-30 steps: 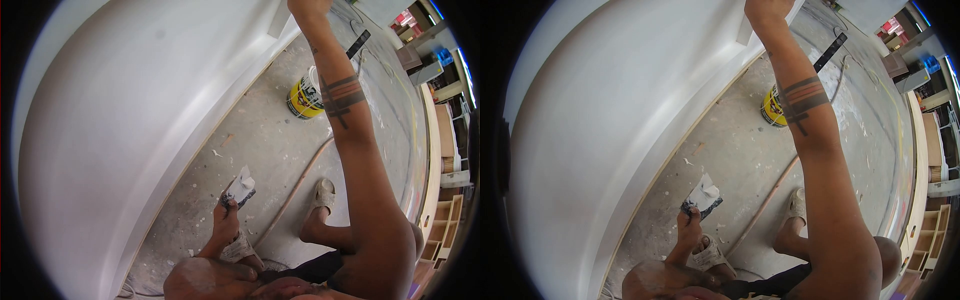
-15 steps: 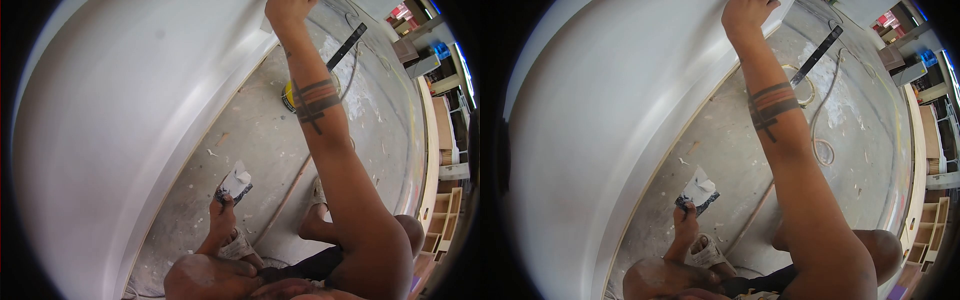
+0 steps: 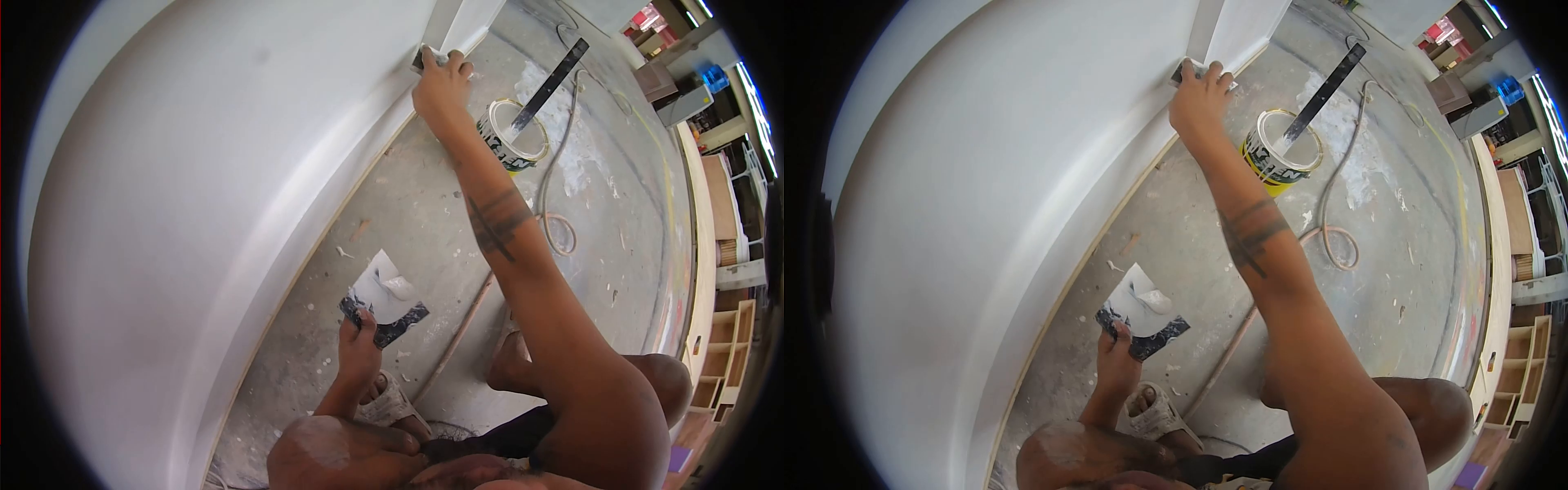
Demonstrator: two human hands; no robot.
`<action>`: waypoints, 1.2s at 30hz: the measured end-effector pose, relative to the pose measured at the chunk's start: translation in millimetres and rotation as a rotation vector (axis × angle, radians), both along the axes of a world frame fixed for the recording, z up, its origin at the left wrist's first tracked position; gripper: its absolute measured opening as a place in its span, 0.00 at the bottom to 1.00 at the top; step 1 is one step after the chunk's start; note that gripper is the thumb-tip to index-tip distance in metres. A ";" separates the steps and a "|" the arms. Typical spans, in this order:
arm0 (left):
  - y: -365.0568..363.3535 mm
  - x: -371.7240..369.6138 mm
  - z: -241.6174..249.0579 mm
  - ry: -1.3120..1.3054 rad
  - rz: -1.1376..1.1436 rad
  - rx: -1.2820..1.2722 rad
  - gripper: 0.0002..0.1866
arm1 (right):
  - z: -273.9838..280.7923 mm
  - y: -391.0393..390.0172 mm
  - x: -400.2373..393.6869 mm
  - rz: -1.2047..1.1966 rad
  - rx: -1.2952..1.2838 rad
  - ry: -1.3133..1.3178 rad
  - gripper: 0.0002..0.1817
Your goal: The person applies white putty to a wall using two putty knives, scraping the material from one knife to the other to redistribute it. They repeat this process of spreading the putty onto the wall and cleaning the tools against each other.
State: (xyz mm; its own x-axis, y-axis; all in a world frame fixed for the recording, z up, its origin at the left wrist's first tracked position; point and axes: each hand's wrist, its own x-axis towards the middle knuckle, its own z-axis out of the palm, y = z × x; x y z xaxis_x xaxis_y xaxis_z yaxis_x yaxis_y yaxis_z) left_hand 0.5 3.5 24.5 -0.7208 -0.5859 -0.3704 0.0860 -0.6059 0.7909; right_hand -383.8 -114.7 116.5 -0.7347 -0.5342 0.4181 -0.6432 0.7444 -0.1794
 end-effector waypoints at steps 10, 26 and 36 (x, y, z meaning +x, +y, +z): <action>-39.1 -30.6 26.6 0.436 -0.094 0.878 0.24 | 20.3 180.8 139.6 1.302 -0.059 -0.182 0.37; -14.6 -22.1 25.8 0.308 -0.073 0.641 0.24 | 59.4 115.0 30.8 0.333 -0.011 0.257 0.42; -7.5 -7.6 22.5 0.253 -0.063 0.648 0.24 | 140.3 -2.8 -36.1 0.077 -0.420 0.726 0.34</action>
